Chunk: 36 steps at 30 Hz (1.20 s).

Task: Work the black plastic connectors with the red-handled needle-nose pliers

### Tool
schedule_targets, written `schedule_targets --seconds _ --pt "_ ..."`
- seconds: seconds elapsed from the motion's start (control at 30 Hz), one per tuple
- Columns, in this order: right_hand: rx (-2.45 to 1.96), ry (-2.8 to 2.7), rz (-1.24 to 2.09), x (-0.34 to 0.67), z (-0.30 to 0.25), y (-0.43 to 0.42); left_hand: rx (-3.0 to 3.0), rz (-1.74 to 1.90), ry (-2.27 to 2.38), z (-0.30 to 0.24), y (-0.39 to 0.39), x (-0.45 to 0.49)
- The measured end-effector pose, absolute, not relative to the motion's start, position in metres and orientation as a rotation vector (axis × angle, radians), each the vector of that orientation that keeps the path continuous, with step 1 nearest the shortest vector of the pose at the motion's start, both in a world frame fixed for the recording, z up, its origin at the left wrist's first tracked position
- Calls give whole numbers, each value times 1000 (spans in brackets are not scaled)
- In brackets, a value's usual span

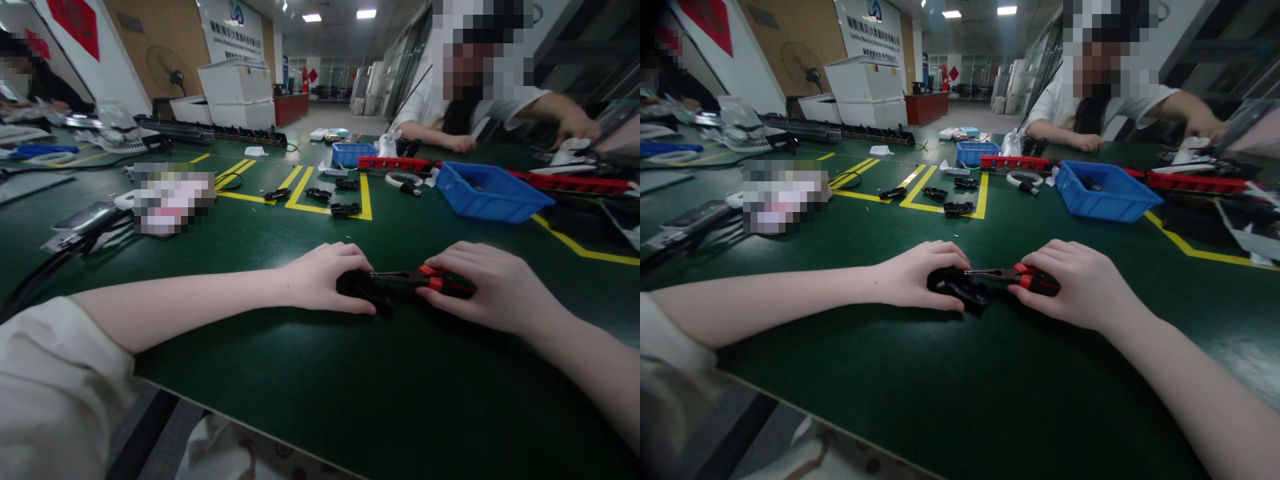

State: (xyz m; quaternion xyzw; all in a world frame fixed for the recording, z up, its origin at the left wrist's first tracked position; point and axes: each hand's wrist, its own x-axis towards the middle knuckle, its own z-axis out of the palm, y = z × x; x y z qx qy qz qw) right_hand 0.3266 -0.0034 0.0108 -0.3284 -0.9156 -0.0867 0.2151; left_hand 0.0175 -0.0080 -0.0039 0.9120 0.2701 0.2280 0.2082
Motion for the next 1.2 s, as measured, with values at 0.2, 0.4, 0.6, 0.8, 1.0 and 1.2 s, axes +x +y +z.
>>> schedule_targets --seconds 0.2,0.4,0.6,0.8,1.0,1.2 --pt "-907 -2567 -165 326 13 -5 2566 620 639 -2 -10 16" --pt "-873 -2561 -109 329 14 -3 2629 638 644 -6 -9 16" --pt "-924 -2543 -73 334 11 -2 2593 647 738 -4 -10 15" --pt "-918 -2527 -128 331 9 -3 2528 617 771 0 -11 14" --pt "-923 -2533 -133 330 6 -2 2494 622 772 -1 -11 14" --pt "-926 -2535 -120 329 6 -2 2459 648 749 -2 -9 14"
